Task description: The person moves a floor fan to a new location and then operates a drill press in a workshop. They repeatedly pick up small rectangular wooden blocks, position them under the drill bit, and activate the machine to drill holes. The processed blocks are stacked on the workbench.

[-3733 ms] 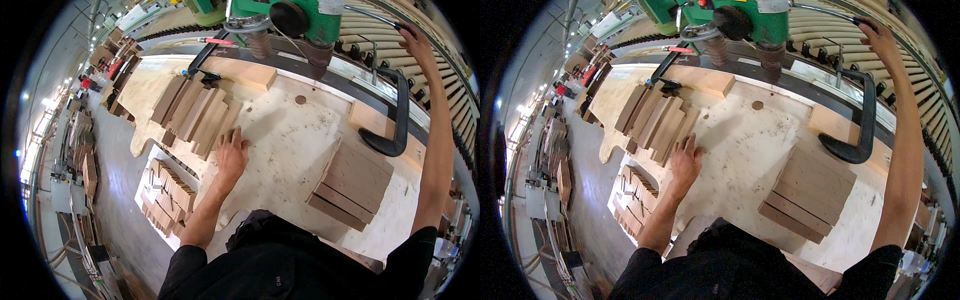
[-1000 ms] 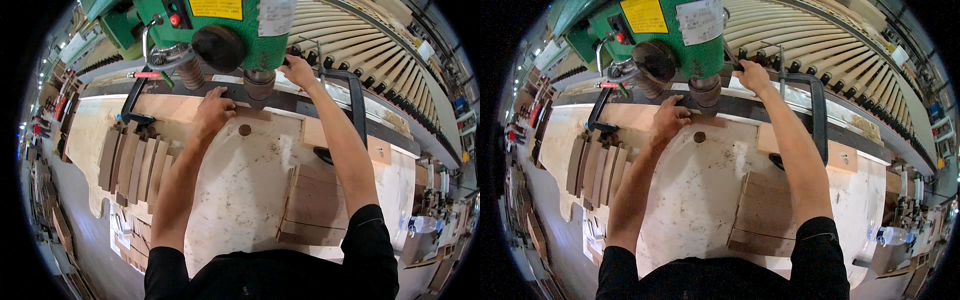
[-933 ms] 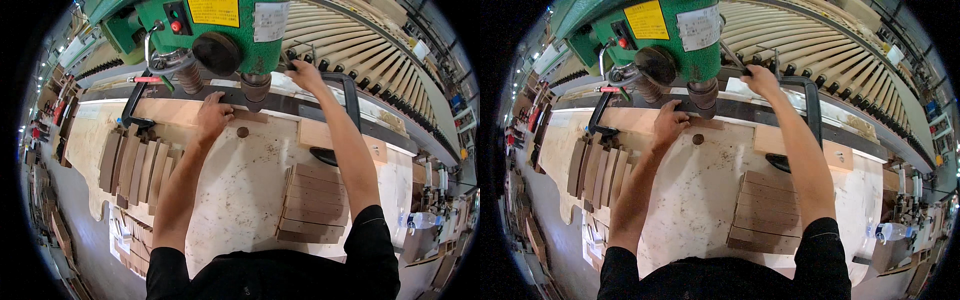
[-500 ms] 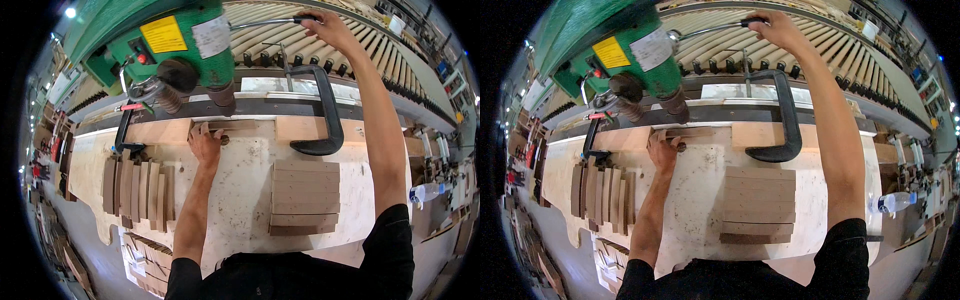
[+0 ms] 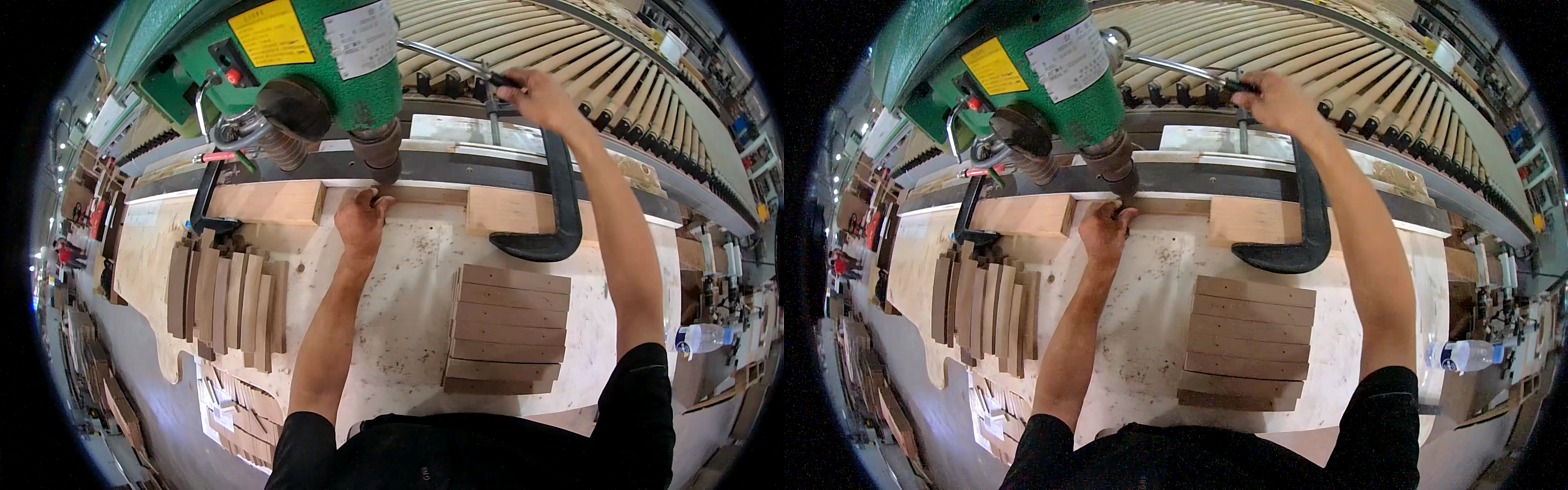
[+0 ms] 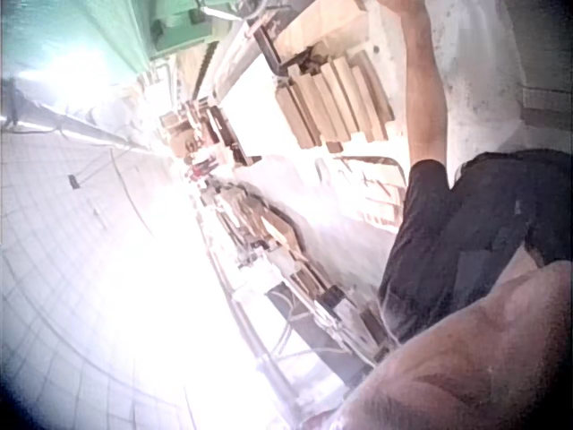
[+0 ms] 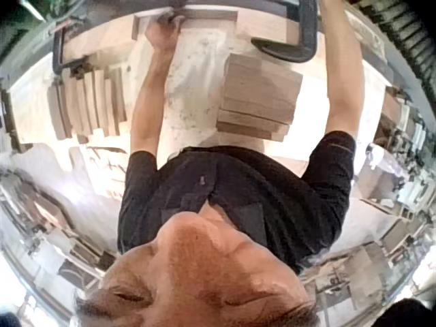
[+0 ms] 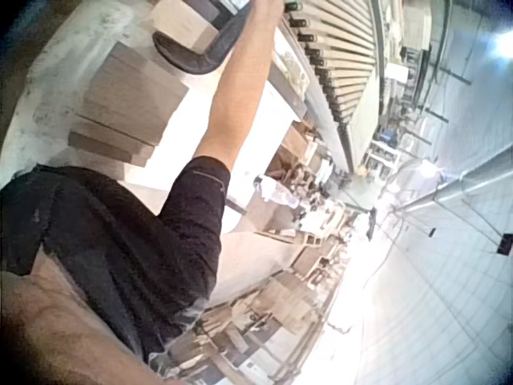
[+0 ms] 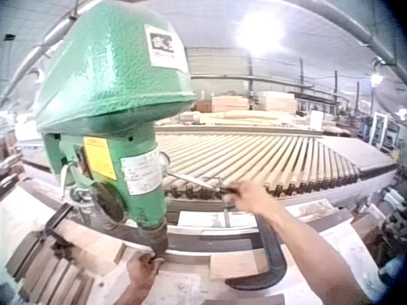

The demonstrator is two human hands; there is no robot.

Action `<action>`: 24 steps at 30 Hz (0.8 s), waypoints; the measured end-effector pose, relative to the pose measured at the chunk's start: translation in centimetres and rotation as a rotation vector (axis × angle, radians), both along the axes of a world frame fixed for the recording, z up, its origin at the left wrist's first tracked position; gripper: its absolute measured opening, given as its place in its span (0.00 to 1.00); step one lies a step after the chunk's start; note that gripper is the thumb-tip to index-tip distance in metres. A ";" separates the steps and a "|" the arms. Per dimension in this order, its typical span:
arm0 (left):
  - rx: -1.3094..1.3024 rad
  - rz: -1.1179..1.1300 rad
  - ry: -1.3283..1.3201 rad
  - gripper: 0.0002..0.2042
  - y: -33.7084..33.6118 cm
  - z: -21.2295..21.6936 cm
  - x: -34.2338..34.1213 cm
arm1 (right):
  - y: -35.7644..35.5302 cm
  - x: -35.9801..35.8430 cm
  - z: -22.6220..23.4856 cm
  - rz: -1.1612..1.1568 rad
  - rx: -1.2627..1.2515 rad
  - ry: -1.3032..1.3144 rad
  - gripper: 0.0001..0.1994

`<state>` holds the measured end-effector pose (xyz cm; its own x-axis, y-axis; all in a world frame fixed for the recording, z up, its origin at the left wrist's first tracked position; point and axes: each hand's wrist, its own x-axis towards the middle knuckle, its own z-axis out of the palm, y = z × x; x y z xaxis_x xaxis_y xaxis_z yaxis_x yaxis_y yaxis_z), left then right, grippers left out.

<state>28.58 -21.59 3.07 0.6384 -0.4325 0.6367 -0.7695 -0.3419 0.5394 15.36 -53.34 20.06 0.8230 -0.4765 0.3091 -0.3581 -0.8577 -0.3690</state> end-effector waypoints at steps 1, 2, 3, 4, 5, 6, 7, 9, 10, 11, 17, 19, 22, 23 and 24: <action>0.026 -0.029 0.014 0.12 0.2 0.1 0.0 | 0.5 0.7 -0.8 0.018 0.018 0.102 0.23; 0.024 -0.050 0.039 0.11 0.0 0.2 -0.1 | 0.0 1.6 -3.0 0.010 -0.115 0.046 0.21; 0.026 -0.058 0.061 0.10 0.3 0.3 0.1 | 1.1 2.6 -3.7 0.035 -0.146 0.068 0.20; 0.028 -0.067 0.083 0.09 0.7 0.3 0.4 | 2.3 3.8 -4.4 0.058 -0.178 0.090 0.19; 0.041 -0.064 0.067 0.09 1.0 0.3 0.6 | 3.3 5.2 -5.1 0.032 -0.135 0.144 0.18; 0.047 -0.067 0.055 0.08 0.9 0.2 0.7 | 3.8 6.3 -5.8 -0.001 -0.098 0.201 0.17; 0.054 -0.071 0.042 0.08 0.8 0.0 0.8 | 4.1 7.4 -7.1 -0.025 -0.068 0.195 0.18; 0.031 -0.093 0.086 0.07 0.8 -0.3 1.0 | 4.5 9.0 -9.5 0.006 -0.063 0.020 0.19; 0.019 -0.108 0.106 0.07 0.7 -0.3 1.0 | 4.4 9.6 -10.4 0.032 -0.078 -0.057 0.19; 0.030 -0.104 0.128 0.07 0.9 -0.2 1.0 | 4.7 10.3 -10.7 0.040 -0.057 -0.062 0.20; 0.047 -0.121 0.060 0.06 0.8 -0.3 1.2 | 5.2 14.1 -13.1 0.065 0.044 -0.213 0.22; 0.089 -0.131 0.012 0.07 0.5 -0.3 1.4 | 4.2 13.6 -12.5 0.055 0.099 -0.137 0.22; 0.109 -0.094 0.030 0.07 1.0 -0.1 1.1 | 4.3 11.6 -11.1 0.045 0.177 -0.032 0.21; 0.056 -0.080 0.019 0.07 1.1 -0.6 1.4 | 3.7 10.5 -10.0 0.048 0.182 0.026 0.21; 0.006 -0.092 0.123 0.07 0.9 -0.4 1.1 | 2.5 9.0 -9.2 0.042 0.184 0.088 0.21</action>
<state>29.70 -20.67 2.65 0.6692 -0.4961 0.5532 -0.7258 -0.2767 0.6299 24.38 -50.80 10.90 0.8632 -0.4832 0.1461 -0.3615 -0.7937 -0.4893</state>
